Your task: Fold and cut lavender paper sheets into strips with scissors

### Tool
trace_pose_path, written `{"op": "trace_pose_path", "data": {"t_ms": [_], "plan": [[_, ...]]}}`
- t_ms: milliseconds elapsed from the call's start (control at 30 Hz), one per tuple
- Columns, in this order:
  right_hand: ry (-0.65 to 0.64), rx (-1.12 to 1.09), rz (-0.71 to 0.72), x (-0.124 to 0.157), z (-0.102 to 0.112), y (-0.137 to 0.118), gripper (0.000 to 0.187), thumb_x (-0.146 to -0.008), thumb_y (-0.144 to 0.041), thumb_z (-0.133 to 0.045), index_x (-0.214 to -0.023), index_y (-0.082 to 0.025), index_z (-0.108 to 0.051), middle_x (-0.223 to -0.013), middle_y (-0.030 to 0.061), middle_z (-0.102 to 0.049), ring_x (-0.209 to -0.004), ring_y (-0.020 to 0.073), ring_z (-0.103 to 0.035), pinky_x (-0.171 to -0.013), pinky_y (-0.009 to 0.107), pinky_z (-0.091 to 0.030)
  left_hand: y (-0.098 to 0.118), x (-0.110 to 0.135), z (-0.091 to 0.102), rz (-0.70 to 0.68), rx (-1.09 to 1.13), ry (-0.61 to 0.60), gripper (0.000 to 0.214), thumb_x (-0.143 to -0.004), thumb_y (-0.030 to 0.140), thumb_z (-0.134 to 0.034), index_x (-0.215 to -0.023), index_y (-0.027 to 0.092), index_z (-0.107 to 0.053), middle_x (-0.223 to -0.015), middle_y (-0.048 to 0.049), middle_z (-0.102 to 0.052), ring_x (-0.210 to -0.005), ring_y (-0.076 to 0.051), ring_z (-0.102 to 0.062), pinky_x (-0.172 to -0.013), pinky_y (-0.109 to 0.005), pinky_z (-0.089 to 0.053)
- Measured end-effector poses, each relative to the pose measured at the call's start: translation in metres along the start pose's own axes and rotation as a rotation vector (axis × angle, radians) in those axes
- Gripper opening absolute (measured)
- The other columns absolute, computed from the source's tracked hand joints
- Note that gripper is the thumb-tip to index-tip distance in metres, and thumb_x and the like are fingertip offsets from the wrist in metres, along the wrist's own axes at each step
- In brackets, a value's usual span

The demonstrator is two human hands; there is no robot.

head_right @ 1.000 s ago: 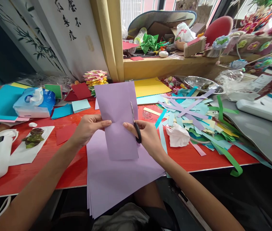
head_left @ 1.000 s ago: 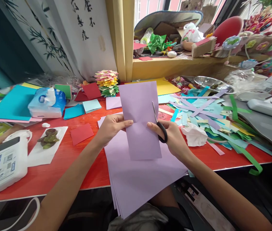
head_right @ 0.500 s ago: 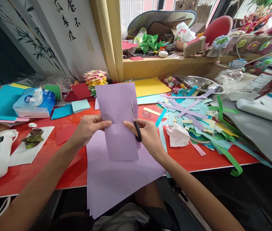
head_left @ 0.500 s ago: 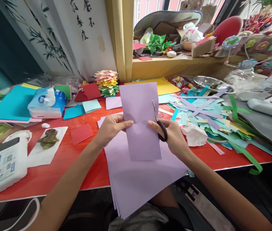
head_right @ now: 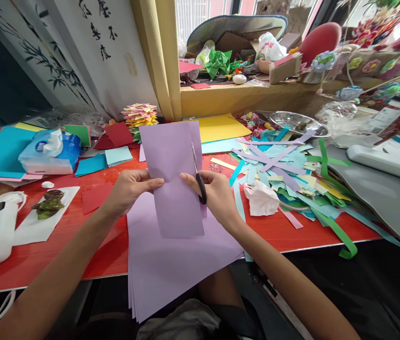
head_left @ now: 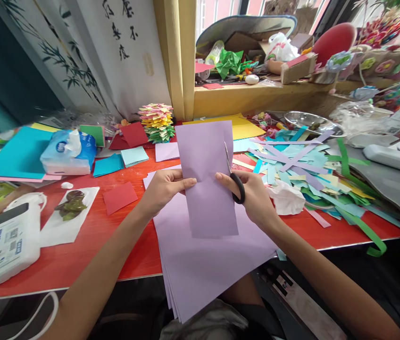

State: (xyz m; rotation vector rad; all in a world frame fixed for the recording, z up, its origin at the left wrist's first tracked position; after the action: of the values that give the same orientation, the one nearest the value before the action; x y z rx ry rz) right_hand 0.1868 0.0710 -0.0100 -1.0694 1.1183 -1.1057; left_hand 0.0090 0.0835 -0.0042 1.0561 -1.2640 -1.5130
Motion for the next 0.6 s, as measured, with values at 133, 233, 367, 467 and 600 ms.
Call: {"op": "trace_pose_path", "data": {"t_ms": [133, 233, 367, 467, 600], "plan": [[0.013, -0.026, -0.012, -0.0028, 0.0006, -0.0001, 0.046, -0.065, -0.057, -0.064, -0.054, -0.018, -0.045, -0.053, -0.0045, -0.035, -0.046, 0.0065, -0.029, -0.041, 0.023, -0.019, 0.0003, 0.0002, -0.0005, -0.001, 0.005, -0.008, 0.023, -0.071, 0.029, -0.068, -0.091, 0.019, -0.071, -0.086, -0.0037, -0.071, -0.073, -0.016, -0.064, -0.062, -0.025, -0.051], [0.008, -0.038, 0.006, -0.0053, 0.0005, -0.0014, 0.045, -0.065, -0.057, -0.065, -0.054, -0.017, -0.046, -0.052, -0.0047, -0.035, -0.046, 0.0065, -0.029, -0.041, 0.023, -0.019, 0.0005, 0.0000, -0.0012, -0.002, 0.002, -0.021, 0.022, -0.071, 0.029, -0.068, -0.090, 0.019, -0.071, -0.085, -0.0034, -0.071, -0.073, -0.016, -0.064, -0.062, -0.024, -0.051], [0.013, -0.036, 0.017, -0.0067, 0.0003, -0.0042, 0.045, -0.062, -0.059, -0.065, -0.056, -0.017, -0.051, -0.052, -0.0031, -0.041, -0.048, 0.0079, -0.037, -0.042, 0.023, -0.023, 0.0009, -0.0003, -0.0008, -0.010, 0.006, -0.014, 0.021, -0.071, 0.028, -0.068, -0.089, 0.020, -0.071, -0.083, -0.0022, -0.071, -0.072, -0.015, -0.064, -0.061, -0.023, -0.051], [0.025, -0.046, 0.018, -0.0072, 0.0000, -0.0061, 0.045, -0.063, -0.060, -0.064, -0.057, -0.017, -0.054, -0.054, -0.0020, -0.045, -0.049, 0.0088, -0.040, -0.042, 0.023, -0.026, 0.0014, 0.0000, -0.0009, -0.008, 0.000, -0.014, 0.023, -0.071, 0.030, -0.068, -0.090, 0.019, -0.071, -0.084, -0.0030, -0.071, -0.073, -0.016, -0.064, -0.062, -0.024, -0.051], [0.028, -0.052, 0.028, -0.0085, -0.0011, -0.0081, 0.045, -0.062, -0.060, -0.064, -0.058, -0.017, -0.054, -0.055, -0.0013, -0.047, -0.051, 0.0094, -0.043, -0.042, 0.022, -0.028, 0.0028, 0.0008, -0.0009, -0.010, -0.002, -0.016, 0.025, -0.071, 0.032, -0.068, -0.092, 0.019, -0.071, -0.086, -0.0037, -0.071, -0.073, -0.016, -0.064, -0.063, -0.025, -0.051]]}}
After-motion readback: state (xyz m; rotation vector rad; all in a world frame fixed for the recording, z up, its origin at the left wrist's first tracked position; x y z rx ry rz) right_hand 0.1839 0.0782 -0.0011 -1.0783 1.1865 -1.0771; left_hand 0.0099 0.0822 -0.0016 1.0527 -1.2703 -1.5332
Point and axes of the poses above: each hand's wrist, its own x-axis away from the middle knuckle, its own z-axis out of the back of the hand, y = z × x, the point moved 5 cm from there along -x, towards the middle knuckle
